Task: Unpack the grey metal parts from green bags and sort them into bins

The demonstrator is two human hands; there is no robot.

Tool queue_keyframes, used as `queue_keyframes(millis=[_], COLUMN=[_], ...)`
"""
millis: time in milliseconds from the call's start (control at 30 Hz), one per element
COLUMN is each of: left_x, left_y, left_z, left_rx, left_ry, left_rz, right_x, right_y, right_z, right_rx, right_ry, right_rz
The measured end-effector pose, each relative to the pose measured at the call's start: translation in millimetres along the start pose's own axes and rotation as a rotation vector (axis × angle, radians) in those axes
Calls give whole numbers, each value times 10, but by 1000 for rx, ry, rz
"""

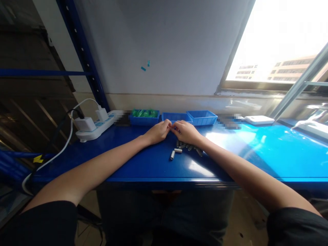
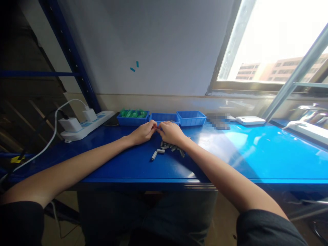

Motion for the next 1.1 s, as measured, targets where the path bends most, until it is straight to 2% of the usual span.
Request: queue_keyframes(millis=[200,367,467,700,900,1100], left_x=[-18,-37,-43,-52,-65,-69], left_y=[6,42,62,75,98,110], left_z=[26,67,65,56,95,106], left_rx=[132,235,294,286,188,242], left_ry=[40,92,158,188,155,146], left_rz=[-62,-62,-52,-76,-3,68], right_x=[-7,-3,-10,-30,-14,-25], right_y=[-10,-42,-25,45,65,85], right_z=[46,49,53,36,39,48], right_rx=[-19,-20,44,71,95,153], right_ry=[-48,-50,-58,-10,-35,-42], right_rz=[-20,-22,22,68,34,72])
Point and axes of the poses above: each hand's wrist, its own x-axis towards the middle knuckle, its own y-axis out of the back of the hand, z = x × y, the point moved 4 cm from there along x, towards the middle knuckle, and after that the axes turned 15 degrees about y, right-handed, at the moved point
